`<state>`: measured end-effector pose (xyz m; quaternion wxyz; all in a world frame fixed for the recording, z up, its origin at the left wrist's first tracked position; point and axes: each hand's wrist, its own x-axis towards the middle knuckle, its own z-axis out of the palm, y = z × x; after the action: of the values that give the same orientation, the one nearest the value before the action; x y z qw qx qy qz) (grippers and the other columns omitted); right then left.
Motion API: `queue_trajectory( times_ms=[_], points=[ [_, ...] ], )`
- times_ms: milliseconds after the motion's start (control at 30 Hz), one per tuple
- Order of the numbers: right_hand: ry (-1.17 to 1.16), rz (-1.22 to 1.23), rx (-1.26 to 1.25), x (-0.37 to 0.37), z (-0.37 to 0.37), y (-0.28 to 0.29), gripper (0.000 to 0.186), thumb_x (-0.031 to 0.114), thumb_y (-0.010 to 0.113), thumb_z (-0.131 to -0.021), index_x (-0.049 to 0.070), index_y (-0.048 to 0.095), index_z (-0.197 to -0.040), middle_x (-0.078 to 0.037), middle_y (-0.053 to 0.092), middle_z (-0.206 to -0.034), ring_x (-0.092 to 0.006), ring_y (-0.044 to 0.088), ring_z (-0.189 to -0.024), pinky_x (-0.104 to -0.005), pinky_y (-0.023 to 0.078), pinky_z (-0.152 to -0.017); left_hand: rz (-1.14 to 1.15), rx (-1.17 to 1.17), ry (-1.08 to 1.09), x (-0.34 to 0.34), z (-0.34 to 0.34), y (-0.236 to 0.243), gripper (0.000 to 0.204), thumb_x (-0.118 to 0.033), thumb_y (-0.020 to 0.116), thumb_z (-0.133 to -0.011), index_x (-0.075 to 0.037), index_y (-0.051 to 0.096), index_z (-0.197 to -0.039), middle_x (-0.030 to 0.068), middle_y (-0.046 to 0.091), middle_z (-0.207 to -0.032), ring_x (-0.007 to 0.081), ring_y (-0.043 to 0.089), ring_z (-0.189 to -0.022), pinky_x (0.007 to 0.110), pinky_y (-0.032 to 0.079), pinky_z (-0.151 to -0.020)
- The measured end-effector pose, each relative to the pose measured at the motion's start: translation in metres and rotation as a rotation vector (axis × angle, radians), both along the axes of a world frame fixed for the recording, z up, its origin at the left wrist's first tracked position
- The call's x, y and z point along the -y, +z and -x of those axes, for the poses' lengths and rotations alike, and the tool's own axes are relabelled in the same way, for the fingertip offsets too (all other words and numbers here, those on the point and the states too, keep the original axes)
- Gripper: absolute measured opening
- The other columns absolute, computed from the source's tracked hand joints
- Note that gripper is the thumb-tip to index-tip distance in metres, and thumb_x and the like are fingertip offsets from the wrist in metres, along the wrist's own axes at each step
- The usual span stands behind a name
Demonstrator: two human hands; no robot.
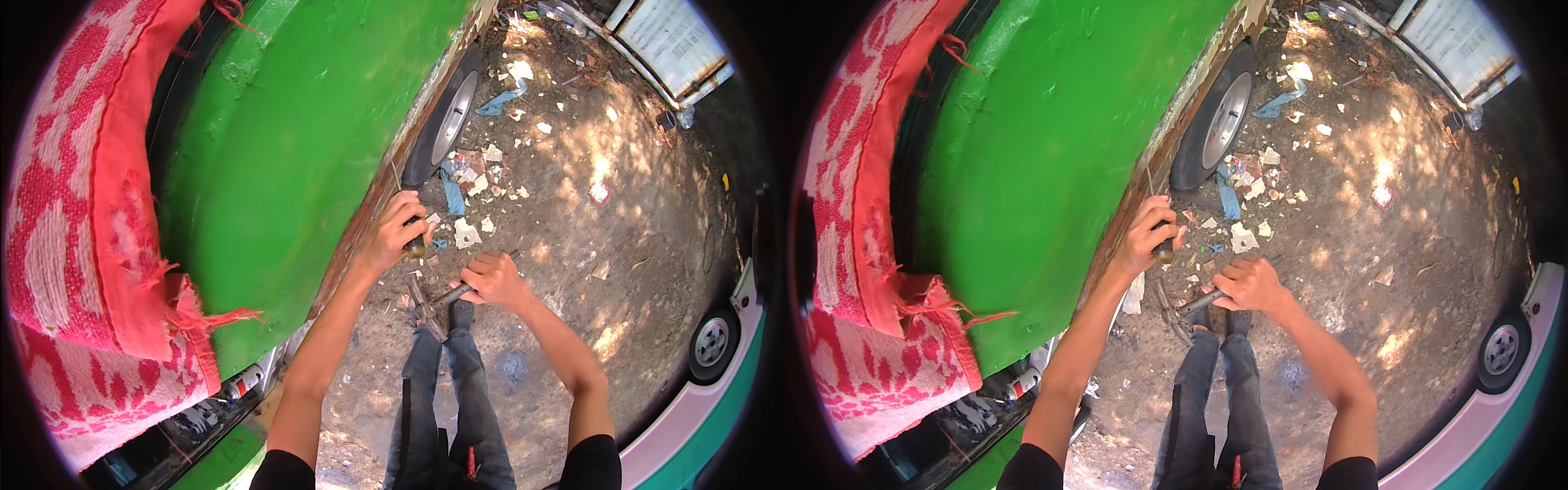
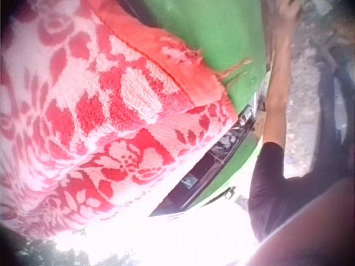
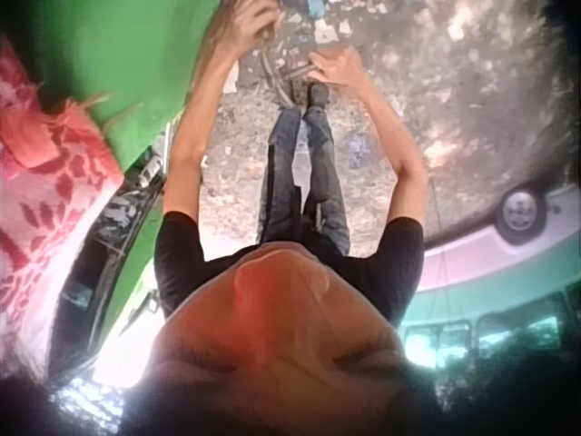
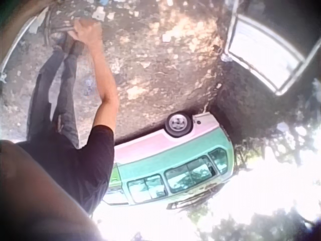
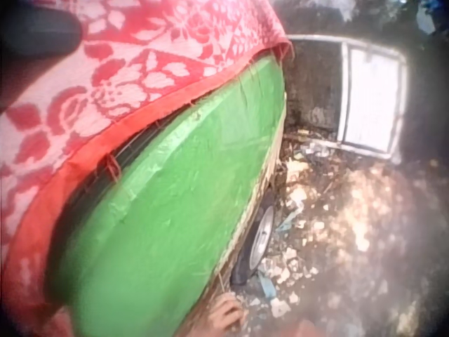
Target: The person uses a hammer and a screwdriver to tap and pry along the edge of a green vehicle panel. They then attach a blowtorch to a gas canister and apply heat to the same area while continuing to pry with the screwdriver.
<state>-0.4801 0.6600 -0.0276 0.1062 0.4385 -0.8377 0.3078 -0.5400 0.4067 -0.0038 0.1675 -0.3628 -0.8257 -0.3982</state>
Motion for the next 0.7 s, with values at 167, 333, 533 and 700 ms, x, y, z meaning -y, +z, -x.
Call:
queue_trajectory(
  times_ms=[167, 333, 533, 700],
  points=[
    [0.036, -0.148, -0.031, -0.013, 0.021, -0.003, 0.039, 0.043, 0.070, -0.091, 0.014, 0.053, -0.072, 0.000, 0.050, -0.058, -0.0199, 0.058, -0.050, -0.0361, 0.045, -0.044, 0.016, -0.022, -0.003, 0.000, 0.001, -0.006, 0.024, -0.004, 0.082, -0.076, -0.002, 0.059, -0.077, 0.0083, 0.059, -0.089, 0.0314, 0.061, -0.095, 0.051, 0.053, -0.099],
    [0.081, -0.099, -0.046, -0.017, 0.020, 0.011, 0.046, 0.042, 0.074, -0.091, 0.014, 0.047, -0.067, 0.000, 0.043, -0.054, -0.0197, 0.052, -0.048, -0.0347, 0.043, -0.043, 0.028, -0.042, -0.021, 0.006, 0.003, -0.006, 0.023, 0.002, 0.083, -0.075, -0.001, 0.060, -0.077, 0.0082, 0.059, -0.090, 0.0311, 0.062, -0.094, 0.050, 0.055, -0.095],
    [0.110, -0.068, -0.053, -0.021, 0.017, 0.011, 0.047, 0.044, 0.071, -0.093, 0.014, 0.046, -0.066, 0.000, 0.043, -0.053, -0.0187, 0.053, -0.047, -0.0351, 0.043, -0.043, 0.031, -0.041, -0.028, 0.003, 0.005, -0.006, 0.023, -0.002, 0.083, -0.076, -0.001, 0.059, -0.077, 0.0087, 0.060, -0.090, 0.0304, 0.062, -0.093, 0.051, 0.054, -0.098],
    [0.041, -0.209, 0.002, -0.019, 0.015, 0.011, 0.039, 0.046, 0.067, -0.093, 0.014, 0.053, -0.076, 0.001, 0.049, -0.058, -0.0201, 0.060, -0.052, -0.0367, 0.046, -0.044, 0.052, -0.042, -0.036, 0.006, 0.006, -0.007, 0.023, 0.002, 0.082, -0.076, -0.001, 0.060, -0.075, 0.0082, 0.059, -0.088, 0.0286, 0.062, -0.088, 0.051, 0.055, -0.097]
  ],
)
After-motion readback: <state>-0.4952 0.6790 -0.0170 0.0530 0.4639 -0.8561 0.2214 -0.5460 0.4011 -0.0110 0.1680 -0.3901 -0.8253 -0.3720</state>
